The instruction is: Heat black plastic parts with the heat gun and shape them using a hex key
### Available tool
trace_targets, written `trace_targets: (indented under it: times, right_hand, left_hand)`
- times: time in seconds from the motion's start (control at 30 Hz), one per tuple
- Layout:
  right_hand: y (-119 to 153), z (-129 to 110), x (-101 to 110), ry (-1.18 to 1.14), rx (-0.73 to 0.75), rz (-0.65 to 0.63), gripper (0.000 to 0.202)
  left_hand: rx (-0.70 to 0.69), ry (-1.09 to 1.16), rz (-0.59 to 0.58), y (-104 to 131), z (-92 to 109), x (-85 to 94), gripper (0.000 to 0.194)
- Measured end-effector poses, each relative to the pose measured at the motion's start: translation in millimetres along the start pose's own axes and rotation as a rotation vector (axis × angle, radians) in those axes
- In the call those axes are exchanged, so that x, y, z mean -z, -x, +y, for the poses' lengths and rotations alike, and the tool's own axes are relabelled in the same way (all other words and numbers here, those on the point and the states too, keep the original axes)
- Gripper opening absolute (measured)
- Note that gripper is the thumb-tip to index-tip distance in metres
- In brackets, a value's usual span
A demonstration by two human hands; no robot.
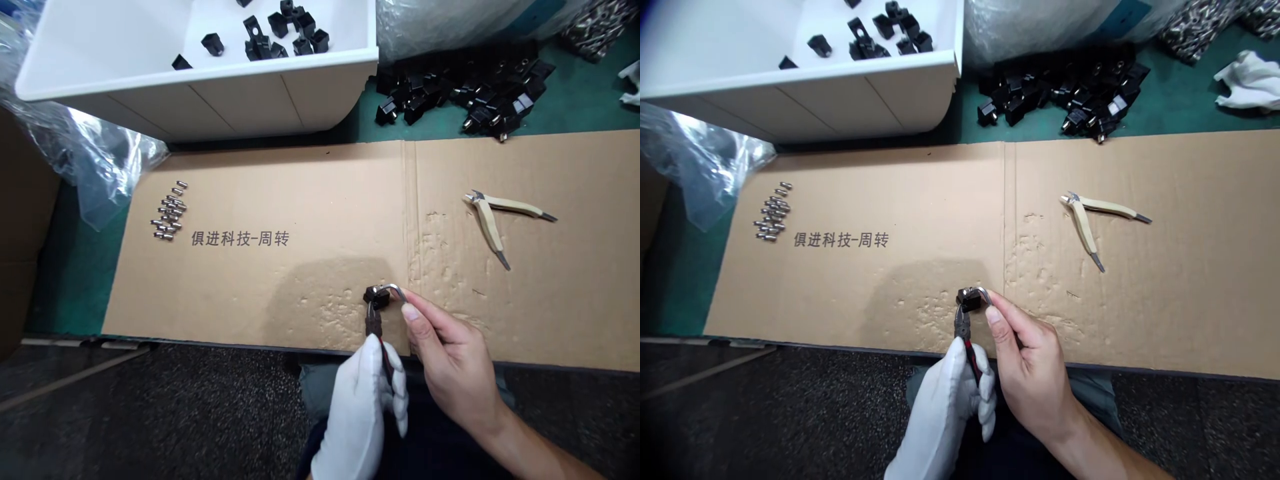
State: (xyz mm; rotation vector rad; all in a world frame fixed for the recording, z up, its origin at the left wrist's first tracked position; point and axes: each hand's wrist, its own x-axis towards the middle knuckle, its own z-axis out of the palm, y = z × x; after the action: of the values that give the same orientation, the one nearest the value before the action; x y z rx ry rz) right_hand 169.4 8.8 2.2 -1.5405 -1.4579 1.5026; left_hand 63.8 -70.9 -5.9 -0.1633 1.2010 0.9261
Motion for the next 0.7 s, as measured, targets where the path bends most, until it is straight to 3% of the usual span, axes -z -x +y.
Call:
trace_targets:
  times: [0.27, 0.47, 0.7]
  right_hand:
    - [-20.7, -15.1, 30.5, 0.157, -0.098, -0.228, 0.043]
    - [-44.2, -28.5, 45.1, 0.157, -0.067, -0.392, 0.037]
    - [-73.6, -41.8, 55.2, 0.163, -0.053, -0.647, 0.036]
  left_hand:
    - [-0.018, -0.153, 0.011, 9.9, 14.5, 5.9, 0.054]
    - [-0.063, -0.395, 0.040, 16.5, 23.1, 11.8, 0.049]
    - [-0.123, -0.563, 0.123, 19.1, 26.5, 4.8, 0.050]
